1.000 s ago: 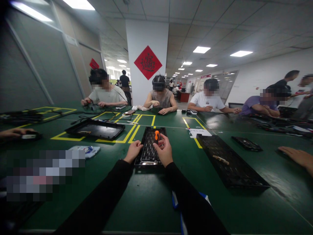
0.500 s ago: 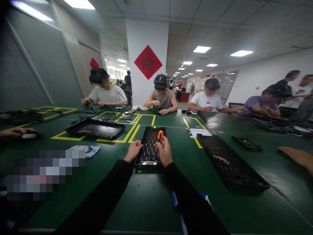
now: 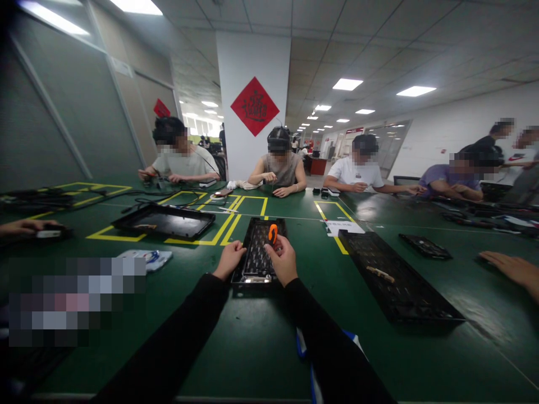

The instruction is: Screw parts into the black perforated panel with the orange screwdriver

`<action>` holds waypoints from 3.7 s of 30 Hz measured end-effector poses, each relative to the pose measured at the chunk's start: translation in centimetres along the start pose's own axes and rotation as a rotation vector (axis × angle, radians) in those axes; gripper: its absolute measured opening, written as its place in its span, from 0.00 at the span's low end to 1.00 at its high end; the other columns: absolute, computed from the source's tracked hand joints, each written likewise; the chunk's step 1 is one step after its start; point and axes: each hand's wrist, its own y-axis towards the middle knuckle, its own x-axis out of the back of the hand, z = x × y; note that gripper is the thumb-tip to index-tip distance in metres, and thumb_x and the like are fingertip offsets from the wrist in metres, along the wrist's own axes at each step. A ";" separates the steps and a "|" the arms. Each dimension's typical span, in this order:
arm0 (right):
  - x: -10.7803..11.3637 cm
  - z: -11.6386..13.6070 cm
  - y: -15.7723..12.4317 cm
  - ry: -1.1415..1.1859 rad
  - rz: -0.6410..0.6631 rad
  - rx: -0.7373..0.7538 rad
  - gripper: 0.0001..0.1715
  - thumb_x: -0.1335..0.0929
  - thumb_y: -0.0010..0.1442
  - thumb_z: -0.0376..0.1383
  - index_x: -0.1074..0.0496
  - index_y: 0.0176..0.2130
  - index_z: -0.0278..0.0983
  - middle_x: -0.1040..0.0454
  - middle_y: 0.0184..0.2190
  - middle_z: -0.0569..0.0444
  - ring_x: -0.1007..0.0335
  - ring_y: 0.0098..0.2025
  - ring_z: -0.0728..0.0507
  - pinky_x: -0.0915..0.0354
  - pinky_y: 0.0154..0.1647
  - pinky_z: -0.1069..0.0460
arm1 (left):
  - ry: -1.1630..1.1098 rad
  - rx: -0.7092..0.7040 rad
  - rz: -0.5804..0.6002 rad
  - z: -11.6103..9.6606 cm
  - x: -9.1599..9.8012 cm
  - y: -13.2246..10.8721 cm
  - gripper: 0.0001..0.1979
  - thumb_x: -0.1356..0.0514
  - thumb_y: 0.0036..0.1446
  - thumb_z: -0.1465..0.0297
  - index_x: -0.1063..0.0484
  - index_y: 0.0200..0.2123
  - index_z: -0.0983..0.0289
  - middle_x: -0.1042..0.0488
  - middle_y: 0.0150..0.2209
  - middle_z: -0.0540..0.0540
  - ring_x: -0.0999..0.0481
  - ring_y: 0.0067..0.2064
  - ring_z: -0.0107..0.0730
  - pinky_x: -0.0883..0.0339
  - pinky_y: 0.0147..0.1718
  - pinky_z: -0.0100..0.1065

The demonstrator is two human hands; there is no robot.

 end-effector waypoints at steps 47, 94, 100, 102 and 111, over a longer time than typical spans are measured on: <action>0.1 0.0 0.4 0.225 -0.273 -0.042 0.25 0.34 0.53 0.41 0.39 0.49 0.35 0.29 0.35 0.51 0.33 0.31 0.49 0.37 0.24 0.56 | 0.329 -0.614 0.426 -8.7 2.2 -3.5 0.22 0.57 0.59 0.56 0.28 0.34 0.63 0.31 0.30 0.52 0.38 0.35 0.30 0.46 0.37 0.32; 0.8 -3.6 6.6 -1.137 0.168 -0.489 0.12 0.32 0.49 0.33 0.26 0.35 0.30 0.27 0.38 0.34 0.29 0.42 0.36 0.35 0.40 0.46 | 0.826 0.113 0.164 -2.6 3.4 -2.3 0.21 0.56 0.55 0.55 0.31 0.34 0.63 0.27 0.35 0.60 0.27 0.37 0.40 0.39 0.31 0.33; 4.6 -2.6 9.0 -1.222 0.176 -0.491 0.15 0.38 0.54 0.30 0.27 0.40 0.29 0.28 0.41 0.33 0.31 0.45 0.36 0.37 0.42 0.46 | 0.756 -0.125 0.270 -4.4 2.8 -3.3 0.19 0.56 0.57 0.57 0.32 0.29 0.63 0.29 0.29 0.56 0.29 0.33 0.36 0.42 0.30 0.31; 6.9 -1.9 9.9 -1.250 0.186 -0.488 0.16 0.39 0.54 0.30 0.27 0.41 0.28 0.29 0.42 0.33 0.31 0.46 0.36 0.37 0.42 0.47 | 0.654 -0.315 0.426 -6.0 2.2 -4.4 0.17 0.53 0.56 0.59 0.33 0.27 0.63 0.30 0.28 0.55 0.30 0.33 0.33 0.42 0.31 0.31; 18.0 1.0 12.0 -1.369 0.231 -0.478 0.16 0.38 0.53 0.31 0.26 0.38 0.25 0.28 0.41 0.33 0.31 0.45 0.38 0.39 0.42 0.52 | 0.154 -0.589 0.492 -17.5 -11.4 -10.2 0.21 0.53 0.56 0.57 0.36 0.50 0.58 0.33 0.48 0.58 0.37 0.51 0.40 0.43 0.49 0.42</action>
